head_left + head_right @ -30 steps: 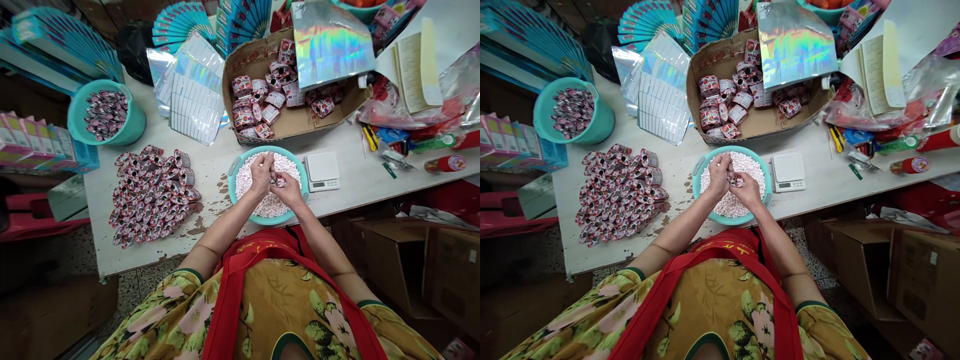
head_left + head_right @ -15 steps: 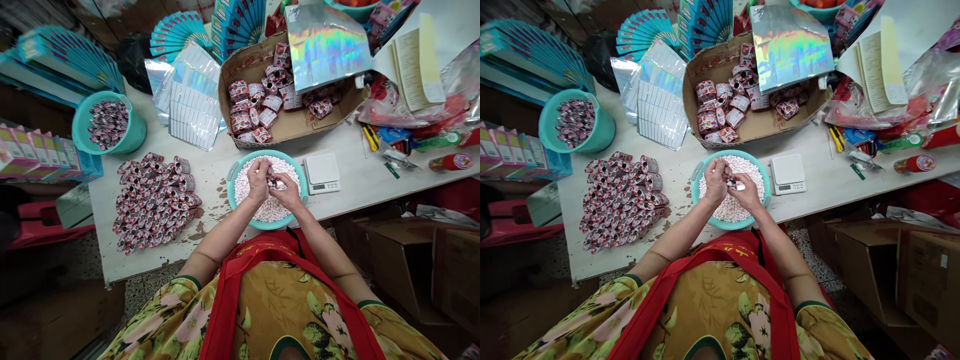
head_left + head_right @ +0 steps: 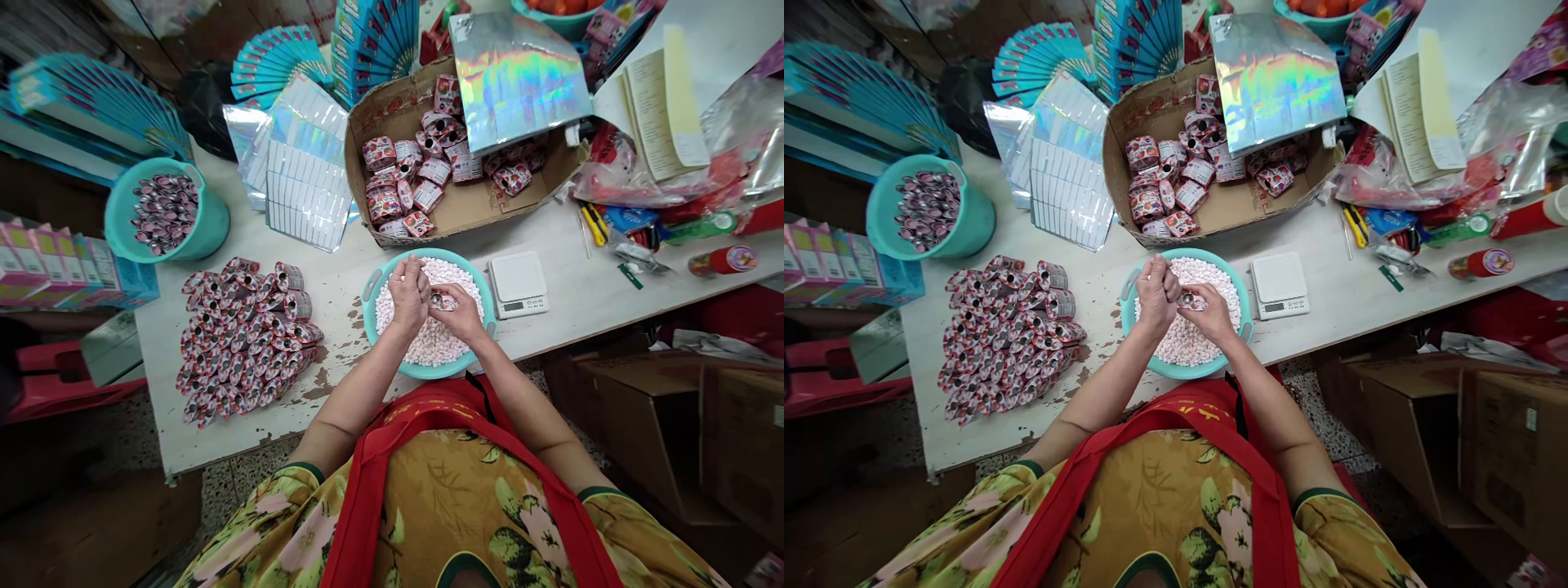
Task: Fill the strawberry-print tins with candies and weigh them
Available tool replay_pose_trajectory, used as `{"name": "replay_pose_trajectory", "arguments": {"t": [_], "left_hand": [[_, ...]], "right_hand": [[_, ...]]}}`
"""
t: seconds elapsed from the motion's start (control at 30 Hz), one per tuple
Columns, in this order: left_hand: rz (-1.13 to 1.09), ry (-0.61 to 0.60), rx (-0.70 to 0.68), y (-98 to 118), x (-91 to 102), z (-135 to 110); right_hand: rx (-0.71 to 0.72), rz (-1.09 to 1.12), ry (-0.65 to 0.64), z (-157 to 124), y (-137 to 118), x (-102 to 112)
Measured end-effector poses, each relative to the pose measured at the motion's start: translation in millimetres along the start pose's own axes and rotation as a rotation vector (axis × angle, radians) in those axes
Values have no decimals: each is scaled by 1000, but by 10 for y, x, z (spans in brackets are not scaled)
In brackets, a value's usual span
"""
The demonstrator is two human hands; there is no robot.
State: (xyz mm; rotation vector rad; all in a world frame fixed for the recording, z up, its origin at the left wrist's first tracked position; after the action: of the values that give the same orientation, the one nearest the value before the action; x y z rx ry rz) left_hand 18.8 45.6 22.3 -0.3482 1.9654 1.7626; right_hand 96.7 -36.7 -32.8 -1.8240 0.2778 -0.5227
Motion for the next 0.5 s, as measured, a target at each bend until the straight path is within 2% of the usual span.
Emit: {"name": "replay_pose_trajectory", "arguments": {"t": [0.1, 0.17, 0.27, 0.3, 0.37, 0.43, 0.5], "left_hand": [[35, -27, 6, -33, -13, -7], [74, -104, 40, -79, -34, -57], [137, -202, 70, -112, 32, -108], [206, -212, 33, -110, 101, -99], [481, -276, -119, -120, 295, -44], [850, -464, -281, -201, 497, 30], [1144, -681, -368, -368, 637, 84]], "right_hand": [[-11, -11, 3, 36, 39, 7], [-16, -28, -5, 29, 41, 10], [-3, -40, -32, -65, 2, 163], [10, -35, -17, -103, -3, 281], [22, -11, 100, -132, 44, 616], [-38, 33, 317, -41, 202, 1022], [-156, 91, 510, 175, 451, 1395]]}}
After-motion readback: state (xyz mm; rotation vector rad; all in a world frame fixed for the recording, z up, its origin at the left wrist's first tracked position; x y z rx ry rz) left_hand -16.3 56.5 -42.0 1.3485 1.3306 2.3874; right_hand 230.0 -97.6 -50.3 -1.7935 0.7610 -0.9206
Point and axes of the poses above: each hand's wrist, its own z-axis towards the middle knuckle, its own x-axis out of the back of the hand, y = z × x, the point moved 1 cm from there along z, towards the middle knuckle, and after that the axes turned 15 degrees about -x, right-handed, at the moved point
